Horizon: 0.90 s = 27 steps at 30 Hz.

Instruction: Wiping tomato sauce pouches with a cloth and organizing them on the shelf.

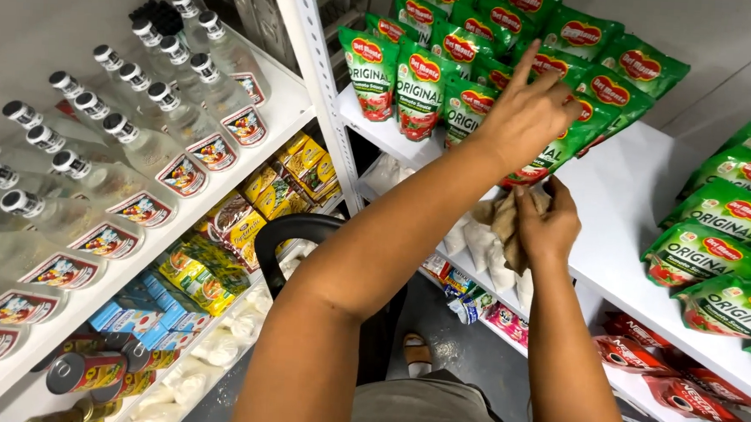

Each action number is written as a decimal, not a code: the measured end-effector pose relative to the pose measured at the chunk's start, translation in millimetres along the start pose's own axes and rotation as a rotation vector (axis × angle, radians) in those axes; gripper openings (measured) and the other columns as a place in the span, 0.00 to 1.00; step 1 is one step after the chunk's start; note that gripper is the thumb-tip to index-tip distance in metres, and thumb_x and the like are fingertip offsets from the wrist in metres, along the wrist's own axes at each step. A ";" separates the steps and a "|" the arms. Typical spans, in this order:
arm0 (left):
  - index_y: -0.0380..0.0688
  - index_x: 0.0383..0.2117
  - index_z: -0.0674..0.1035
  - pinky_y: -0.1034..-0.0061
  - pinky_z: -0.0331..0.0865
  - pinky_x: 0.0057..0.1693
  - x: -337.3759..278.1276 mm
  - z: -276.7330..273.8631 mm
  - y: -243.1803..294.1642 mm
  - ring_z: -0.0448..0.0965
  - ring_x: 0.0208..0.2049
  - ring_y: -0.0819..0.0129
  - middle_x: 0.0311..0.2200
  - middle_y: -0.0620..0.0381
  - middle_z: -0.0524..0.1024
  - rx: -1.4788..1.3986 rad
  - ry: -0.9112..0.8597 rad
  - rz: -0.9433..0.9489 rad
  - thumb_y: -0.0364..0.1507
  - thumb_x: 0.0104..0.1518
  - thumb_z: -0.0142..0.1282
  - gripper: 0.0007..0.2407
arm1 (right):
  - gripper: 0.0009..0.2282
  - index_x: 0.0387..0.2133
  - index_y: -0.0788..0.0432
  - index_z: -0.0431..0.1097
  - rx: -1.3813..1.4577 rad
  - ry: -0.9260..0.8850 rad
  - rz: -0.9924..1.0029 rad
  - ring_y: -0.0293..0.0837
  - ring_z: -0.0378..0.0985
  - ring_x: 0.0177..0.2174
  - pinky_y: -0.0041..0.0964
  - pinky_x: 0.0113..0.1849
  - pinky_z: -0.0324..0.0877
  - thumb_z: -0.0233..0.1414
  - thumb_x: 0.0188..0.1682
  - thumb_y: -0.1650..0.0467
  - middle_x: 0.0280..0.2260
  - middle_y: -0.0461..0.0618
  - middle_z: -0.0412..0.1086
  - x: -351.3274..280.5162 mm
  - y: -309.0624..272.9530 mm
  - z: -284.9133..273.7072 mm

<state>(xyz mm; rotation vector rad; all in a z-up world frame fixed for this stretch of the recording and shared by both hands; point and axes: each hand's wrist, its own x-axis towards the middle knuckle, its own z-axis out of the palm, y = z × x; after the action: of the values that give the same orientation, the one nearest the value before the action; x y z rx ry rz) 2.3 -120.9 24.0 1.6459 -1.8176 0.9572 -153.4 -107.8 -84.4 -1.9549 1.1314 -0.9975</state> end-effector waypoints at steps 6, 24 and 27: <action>0.40 0.46 0.79 0.36 0.40 0.73 -45.6 -80.2 10.8 0.77 0.53 0.53 0.43 0.47 0.80 -0.155 0.027 -0.092 0.22 0.52 0.61 0.15 | 0.21 0.53 0.73 0.69 -0.065 0.027 -0.061 0.60 0.77 0.43 0.47 0.45 0.72 0.61 0.49 0.70 0.46 0.69 0.73 -37.8 0.2 -19.8; 0.52 0.44 0.85 0.56 0.76 0.53 -691.2 -225.3 168.0 0.84 0.45 0.52 0.38 0.53 0.85 -0.182 -0.331 -2.025 0.36 0.58 0.60 0.11 | 0.30 0.60 0.56 0.65 -0.426 -1.330 -0.074 0.64 0.75 0.54 0.55 0.56 0.70 0.59 0.46 0.56 0.55 0.65 0.71 -241.4 73.6 170.5; 0.51 0.46 0.85 0.53 0.75 0.57 -729.5 -249.7 233.5 0.83 0.49 0.50 0.41 0.51 0.86 -0.182 -0.285 -2.331 0.37 0.57 0.60 0.13 | 0.34 0.62 0.57 0.64 -0.413 -1.408 -0.037 0.64 0.72 0.57 0.54 0.58 0.67 0.58 0.47 0.51 0.57 0.66 0.68 -278.3 97.6 239.1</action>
<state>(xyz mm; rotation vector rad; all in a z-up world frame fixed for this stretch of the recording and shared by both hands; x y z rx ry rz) -147.5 538.0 -414.7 2.1999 0.6205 -0.5365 -80.5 141.4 -361.4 -2.2250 0.4311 0.6978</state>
